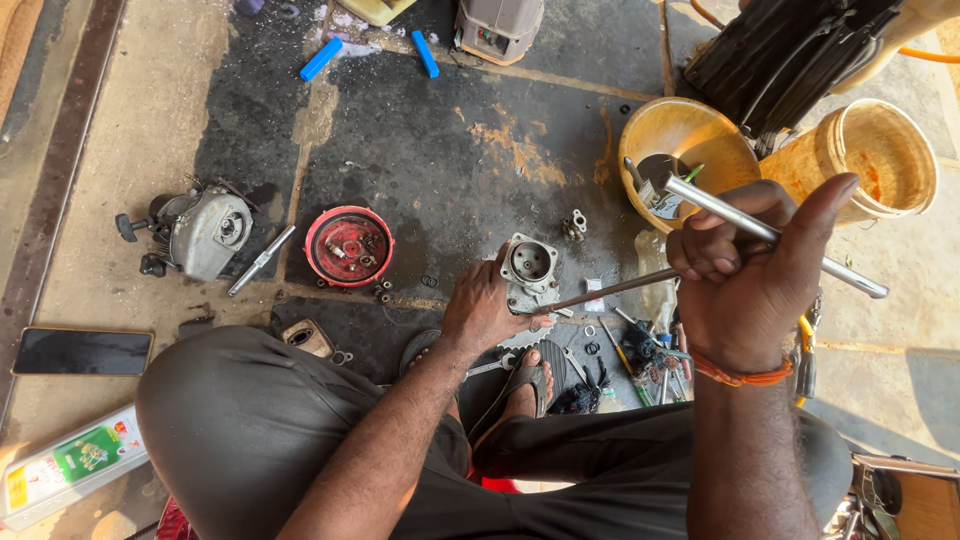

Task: The person assembles a small engine cylinder head, inserting bolts and tightening them with a T-handle wrench. The person handles the cylinder head, bolts, and wrench, working on the floor surrounded by tools and engine parts.

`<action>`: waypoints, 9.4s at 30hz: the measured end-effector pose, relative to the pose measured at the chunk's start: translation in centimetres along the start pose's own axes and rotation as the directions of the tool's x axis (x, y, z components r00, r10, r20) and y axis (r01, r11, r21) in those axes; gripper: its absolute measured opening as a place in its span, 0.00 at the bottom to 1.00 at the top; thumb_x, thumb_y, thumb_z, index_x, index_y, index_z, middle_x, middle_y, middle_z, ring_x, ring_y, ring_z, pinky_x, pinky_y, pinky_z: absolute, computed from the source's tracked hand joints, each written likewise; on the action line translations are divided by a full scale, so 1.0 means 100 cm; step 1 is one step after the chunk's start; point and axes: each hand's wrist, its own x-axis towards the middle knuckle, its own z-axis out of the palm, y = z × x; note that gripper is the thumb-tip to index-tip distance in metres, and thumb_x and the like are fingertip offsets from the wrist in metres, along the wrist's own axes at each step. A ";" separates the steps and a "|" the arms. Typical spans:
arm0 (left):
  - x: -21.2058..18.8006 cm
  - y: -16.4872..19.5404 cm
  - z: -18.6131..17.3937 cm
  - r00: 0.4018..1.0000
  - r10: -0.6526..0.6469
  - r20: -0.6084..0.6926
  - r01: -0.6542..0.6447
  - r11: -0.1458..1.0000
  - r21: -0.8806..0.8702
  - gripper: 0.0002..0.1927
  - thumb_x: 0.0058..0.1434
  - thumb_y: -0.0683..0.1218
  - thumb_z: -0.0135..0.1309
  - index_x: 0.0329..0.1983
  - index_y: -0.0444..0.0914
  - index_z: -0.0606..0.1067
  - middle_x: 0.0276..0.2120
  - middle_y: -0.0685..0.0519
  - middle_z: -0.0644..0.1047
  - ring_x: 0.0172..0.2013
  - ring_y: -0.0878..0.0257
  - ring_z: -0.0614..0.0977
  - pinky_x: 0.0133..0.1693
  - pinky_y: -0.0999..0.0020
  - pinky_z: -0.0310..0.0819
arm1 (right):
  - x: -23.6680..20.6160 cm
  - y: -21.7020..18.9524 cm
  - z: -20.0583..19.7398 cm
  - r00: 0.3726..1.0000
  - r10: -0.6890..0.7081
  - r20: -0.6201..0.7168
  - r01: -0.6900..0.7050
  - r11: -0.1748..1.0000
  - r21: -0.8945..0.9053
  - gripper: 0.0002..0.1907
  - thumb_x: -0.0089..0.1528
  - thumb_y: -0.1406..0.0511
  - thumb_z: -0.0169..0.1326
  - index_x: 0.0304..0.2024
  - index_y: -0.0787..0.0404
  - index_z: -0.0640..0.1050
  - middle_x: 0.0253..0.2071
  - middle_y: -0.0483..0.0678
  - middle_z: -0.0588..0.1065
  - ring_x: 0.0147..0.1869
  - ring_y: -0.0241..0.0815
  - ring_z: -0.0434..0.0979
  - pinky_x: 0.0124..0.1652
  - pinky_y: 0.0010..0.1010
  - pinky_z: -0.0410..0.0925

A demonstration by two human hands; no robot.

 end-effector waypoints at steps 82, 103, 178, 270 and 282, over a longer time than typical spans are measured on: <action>0.007 0.006 -0.001 0.998 -0.052 -0.039 0.052 0.999 -0.002 0.73 0.42 0.79 0.64 0.74 0.27 0.50 0.44 0.42 0.75 0.48 0.50 0.78 0.53 0.50 0.71 | 0.097 -0.091 0.046 -0.023 0.595 0.804 0.964 -0.199 0.174 0.35 0.62 0.37 0.48 0.24 0.61 0.76 0.27 0.48 0.74 0.44 0.48 0.79 0.63 0.46 0.65; 0.004 0.016 -0.002 0.989 -0.150 -0.016 0.149 0.987 -0.060 0.71 0.43 0.78 0.65 0.77 0.29 0.54 0.45 0.44 0.76 0.46 0.51 0.78 0.51 0.51 0.68 | 0.027 -0.007 0.002 0.798 -0.461 0.389 0.416 -0.045 -0.908 0.25 0.72 0.56 0.47 0.23 0.65 0.68 0.22 0.51 0.63 0.27 0.46 0.61 0.34 0.33 0.56; 0.012 0.023 0.004 0.981 -0.192 -0.034 0.186 0.973 -0.134 0.68 0.41 0.72 0.70 0.72 0.28 0.55 0.50 0.38 0.77 0.52 0.49 0.79 0.63 0.50 0.65 | 0.042 -0.071 0.082 0.956 0.188 0.226 0.171 0.270 -0.948 0.24 0.66 0.68 0.59 0.61 0.57 0.65 0.48 0.48 0.79 0.41 0.43 0.84 0.39 0.37 0.77; 0.010 0.021 0.014 0.989 -0.091 -0.120 0.090 0.996 -0.018 0.71 0.43 0.79 0.65 0.72 0.26 0.52 0.46 0.39 0.74 0.49 0.50 0.78 0.63 0.48 0.64 | 0.085 -0.036 0.024 0.792 -0.199 0.578 0.556 -0.158 -0.816 0.24 0.78 0.55 0.40 0.67 0.64 0.71 0.48 0.57 0.76 0.43 0.52 0.74 0.44 0.39 0.70; 0.012 0.025 0.009 0.984 -0.125 -0.130 0.117 0.991 -0.063 0.69 0.41 0.76 0.68 0.72 0.28 0.54 0.46 0.39 0.75 0.50 0.49 0.79 0.63 0.46 0.64 | 0.151 -0.066 -0.008 0.315 0.903 0.292 0.126 0.265 -0.956 0.37 0.68 0.52 0.55 0.78 0.52 0.61 0.63 0.44 0.72 0.61 0.43 0.74 0.48 0.39 0.76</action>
